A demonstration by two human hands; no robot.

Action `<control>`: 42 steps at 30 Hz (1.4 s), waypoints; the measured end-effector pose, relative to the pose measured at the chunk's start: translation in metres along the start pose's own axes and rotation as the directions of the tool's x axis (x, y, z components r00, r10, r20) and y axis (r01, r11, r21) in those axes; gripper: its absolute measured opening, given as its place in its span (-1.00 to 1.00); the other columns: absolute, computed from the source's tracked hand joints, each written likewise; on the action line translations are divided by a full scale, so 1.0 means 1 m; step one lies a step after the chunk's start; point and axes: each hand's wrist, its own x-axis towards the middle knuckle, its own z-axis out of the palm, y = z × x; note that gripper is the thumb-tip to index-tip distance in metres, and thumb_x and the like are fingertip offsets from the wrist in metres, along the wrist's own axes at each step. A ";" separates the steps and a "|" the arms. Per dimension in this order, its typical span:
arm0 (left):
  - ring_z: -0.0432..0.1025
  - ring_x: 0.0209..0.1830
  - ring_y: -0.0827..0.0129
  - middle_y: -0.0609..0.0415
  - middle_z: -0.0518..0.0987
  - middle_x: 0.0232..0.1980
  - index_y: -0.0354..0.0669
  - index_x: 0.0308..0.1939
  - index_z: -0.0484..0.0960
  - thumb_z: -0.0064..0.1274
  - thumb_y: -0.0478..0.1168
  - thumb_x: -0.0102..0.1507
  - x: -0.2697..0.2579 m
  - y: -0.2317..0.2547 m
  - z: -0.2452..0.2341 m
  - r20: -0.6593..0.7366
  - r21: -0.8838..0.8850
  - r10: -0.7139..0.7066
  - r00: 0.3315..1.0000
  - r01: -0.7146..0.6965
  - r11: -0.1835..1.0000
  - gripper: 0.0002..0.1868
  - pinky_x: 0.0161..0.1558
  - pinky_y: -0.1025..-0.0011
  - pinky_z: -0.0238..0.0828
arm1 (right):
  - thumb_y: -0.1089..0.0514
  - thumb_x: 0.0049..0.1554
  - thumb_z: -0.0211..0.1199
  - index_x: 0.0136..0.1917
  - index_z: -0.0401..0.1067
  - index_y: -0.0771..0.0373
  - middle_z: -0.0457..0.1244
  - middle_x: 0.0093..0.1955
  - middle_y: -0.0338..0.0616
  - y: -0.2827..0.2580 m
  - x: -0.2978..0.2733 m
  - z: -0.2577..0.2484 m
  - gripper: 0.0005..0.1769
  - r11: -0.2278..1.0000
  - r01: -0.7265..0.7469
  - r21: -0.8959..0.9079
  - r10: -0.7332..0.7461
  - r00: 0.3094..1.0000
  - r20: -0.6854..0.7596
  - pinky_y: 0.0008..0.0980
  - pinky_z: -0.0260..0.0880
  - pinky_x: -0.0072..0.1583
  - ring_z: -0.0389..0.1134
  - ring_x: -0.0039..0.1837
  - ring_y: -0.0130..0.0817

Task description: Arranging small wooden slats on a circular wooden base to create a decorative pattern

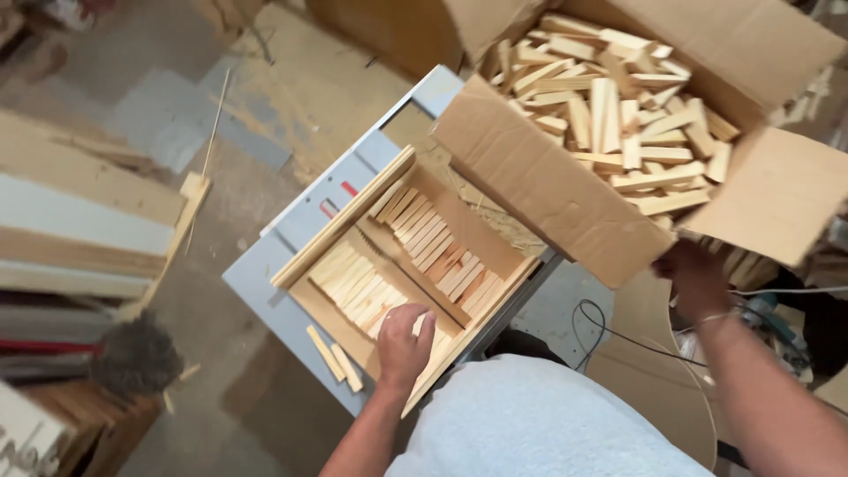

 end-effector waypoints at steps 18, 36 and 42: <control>0.61 0.00 0.35 0.11 0.75 -0.01 -0.06 0.00 0.74 0.11 0.04 0.25 0.080 0.166 0.069 0.352 -0.198 -0.168 0.921 0.249 0.948 -0.63 0.01 0.37 0.50 | -0.35 0.11 0.23 0.64 -0.04 -0.18 -0.31 0.76 -0.26 -0.154 0.080 -0.318 -0.05 0.871 0.481 -0.100 -0.400 0.814 0.422 -0.11 -0.40 0.64 -0.33 0.73 -0.32; 0.49 0.27 0.12 -0.14 0.60 0.25 -0.27 0.34 0.48 -0.37 0.49 0.34 0.063 0.243 0.104 -0.235 -0.326 -0.007 0.972 -0.072 0.943 -0.07 0.20 0.21 0.42 | -0.43 0.04 0.29 0.15 0.48 0.16 -0.14 0.72 -0.13 -0.173 0.173 -0.268 -0.31 0.319 0.942 0.108 -0.884 0.254 0.392 0.11 -0.07 0.50 -0.12 0.67 -0.08; 0.22 0.52 -0.04 -0.23 0.29 0.54 -0.11 0.53 0.18 -0.69 0.67 0.23 0.088 0.281 0.088 -0.121 -0.157 -0.013 0.993 -0.007 0.988 0.13 0.41 -0.11 0.16 | -0.33 0.13 0.24 0.49 0.29 -0.13 0.00 0.65 -0.20 -0.171 0.201 -0.274 -0.28 0.542 0.838 -0.057 -0.835 0.545 0.076 0.08 -0.15 0.58 -0.10 0.64 -0.11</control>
